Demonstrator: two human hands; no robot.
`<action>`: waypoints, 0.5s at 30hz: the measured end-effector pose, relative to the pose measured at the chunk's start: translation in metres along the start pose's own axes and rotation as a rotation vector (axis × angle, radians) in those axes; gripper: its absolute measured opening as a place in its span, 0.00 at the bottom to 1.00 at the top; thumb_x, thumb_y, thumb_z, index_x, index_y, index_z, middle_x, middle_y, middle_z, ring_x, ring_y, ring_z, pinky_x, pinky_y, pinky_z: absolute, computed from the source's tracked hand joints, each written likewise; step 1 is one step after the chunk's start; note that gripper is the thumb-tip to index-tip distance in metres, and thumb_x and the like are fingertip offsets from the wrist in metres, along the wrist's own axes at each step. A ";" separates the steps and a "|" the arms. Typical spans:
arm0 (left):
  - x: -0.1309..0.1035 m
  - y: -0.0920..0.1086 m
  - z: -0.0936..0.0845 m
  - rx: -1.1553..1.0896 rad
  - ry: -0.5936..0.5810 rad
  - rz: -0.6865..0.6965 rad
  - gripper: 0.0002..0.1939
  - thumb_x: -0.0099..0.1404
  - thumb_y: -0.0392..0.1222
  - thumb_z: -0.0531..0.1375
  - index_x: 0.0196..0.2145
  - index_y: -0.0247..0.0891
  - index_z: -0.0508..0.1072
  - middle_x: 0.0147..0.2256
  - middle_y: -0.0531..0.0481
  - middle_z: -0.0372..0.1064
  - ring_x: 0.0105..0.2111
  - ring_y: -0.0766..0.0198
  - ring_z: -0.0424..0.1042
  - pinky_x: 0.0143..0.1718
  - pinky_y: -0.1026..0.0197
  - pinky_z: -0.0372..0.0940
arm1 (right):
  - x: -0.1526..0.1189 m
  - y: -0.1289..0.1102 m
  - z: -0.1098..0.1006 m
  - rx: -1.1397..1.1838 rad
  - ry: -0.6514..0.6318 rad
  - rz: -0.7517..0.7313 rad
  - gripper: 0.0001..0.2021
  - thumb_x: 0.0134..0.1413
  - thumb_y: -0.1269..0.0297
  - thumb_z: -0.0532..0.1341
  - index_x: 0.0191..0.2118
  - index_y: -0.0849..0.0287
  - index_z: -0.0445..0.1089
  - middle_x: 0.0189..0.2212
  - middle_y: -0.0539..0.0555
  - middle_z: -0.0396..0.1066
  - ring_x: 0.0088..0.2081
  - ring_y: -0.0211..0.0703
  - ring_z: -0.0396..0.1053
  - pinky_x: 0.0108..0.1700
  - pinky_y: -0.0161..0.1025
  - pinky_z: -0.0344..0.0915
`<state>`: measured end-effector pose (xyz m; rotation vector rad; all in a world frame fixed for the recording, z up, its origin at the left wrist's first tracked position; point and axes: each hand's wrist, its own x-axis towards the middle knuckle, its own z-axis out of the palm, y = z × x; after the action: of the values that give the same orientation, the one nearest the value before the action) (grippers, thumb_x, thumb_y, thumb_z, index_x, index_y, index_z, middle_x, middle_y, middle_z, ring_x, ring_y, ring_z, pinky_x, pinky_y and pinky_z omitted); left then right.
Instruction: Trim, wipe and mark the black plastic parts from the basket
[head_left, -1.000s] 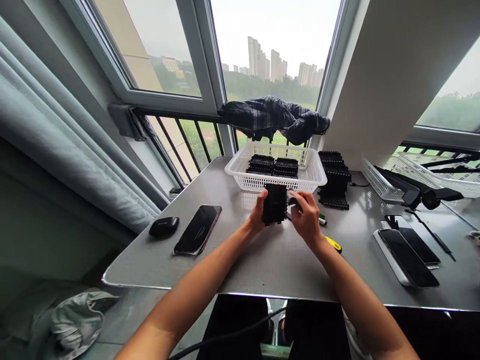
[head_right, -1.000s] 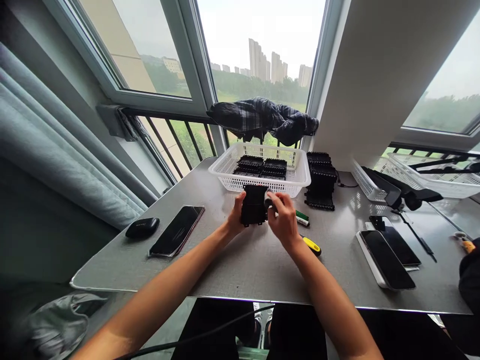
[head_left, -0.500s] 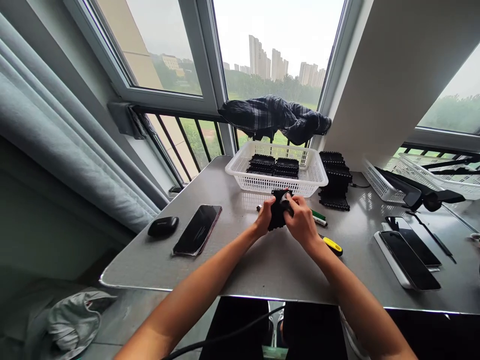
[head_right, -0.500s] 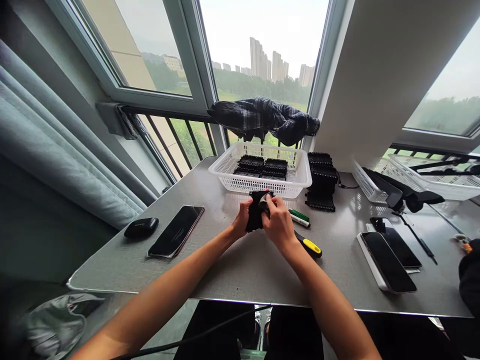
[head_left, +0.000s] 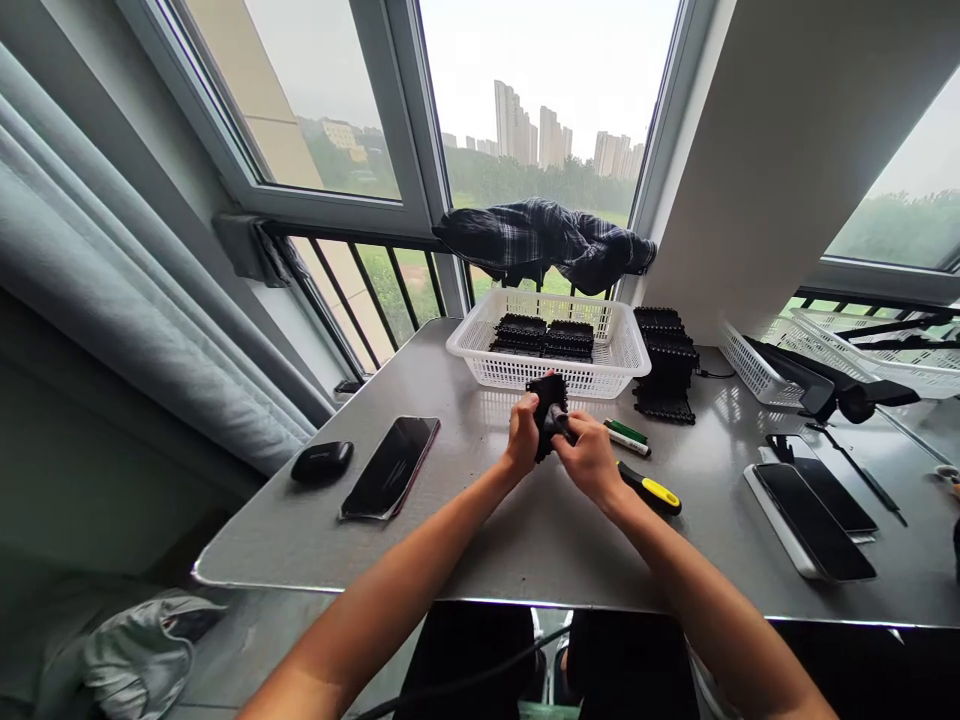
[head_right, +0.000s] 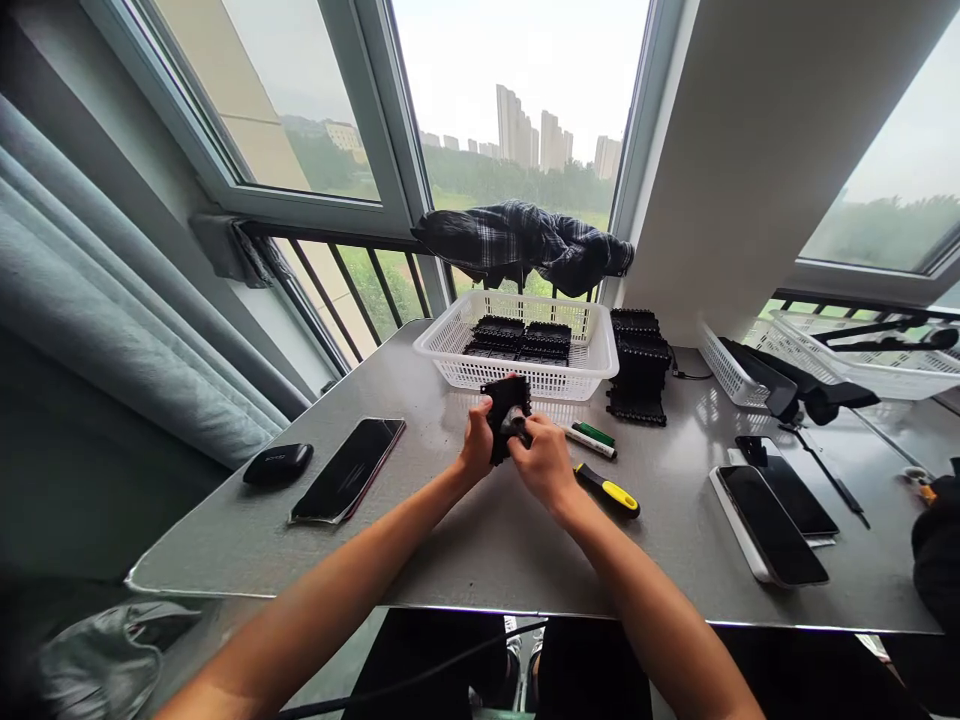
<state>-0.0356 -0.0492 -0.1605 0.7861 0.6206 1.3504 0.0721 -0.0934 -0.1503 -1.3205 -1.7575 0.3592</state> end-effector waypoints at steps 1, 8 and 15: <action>0.001 0.002 0.000 -0.031 0.007 0.011 0.26 0.56 0.53 0.55 0.47 0.34 0.74 0.29 0.52 0.75 0.27 0.65 0.70 0.31 0.64 0.64 | -0.001 0.000 0.002 -0.005 -0.017 0.000 0.07 0.52 0.72 0.58 0.26 0.60 0.72 0.29 0.52 0.70 0.32 0.41 0.68 0.37 0.35 0.62; 0.007 0.021 -0.003 -0.258 -0.010 -0.016 0.25 0.58 0.54 0.55 0.46 0.34 0.74 0.34 0.48 0.76 0.27 0.63 0.73 0.29 0.63 0.68 | -0.004 0.000 0.007 -0.138 -0.124 -0.023 0.08 0.54 0.71 0.59 0.38 0.60 0.76 0.33 0.53 0.70 0.34 0.40 0.67 0.38 0.34 0.60; 0.007 0.025 -0.005 -0.285 -0.080 -0.086 0.26 0.60 0.53 0.54 0.51 0.34 0.71 0.32 0.48 0.76 0.25 0.62 0.73 0.28 0.62 0.68 | -0.006 -0.009 0.001 -0.192 -0.197 -0.032 0.07 0.55 0.71 0.59 0.31 0.60 0.75 0.31 0.52 0.69 0.32 0.38 0.66 0.36 0.32 0.58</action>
<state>-0.0542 -0.0407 -0.1432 0.5726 0.3831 1.2867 0.0656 -0.1017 -0.1475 -1.4300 -2.0168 0.3182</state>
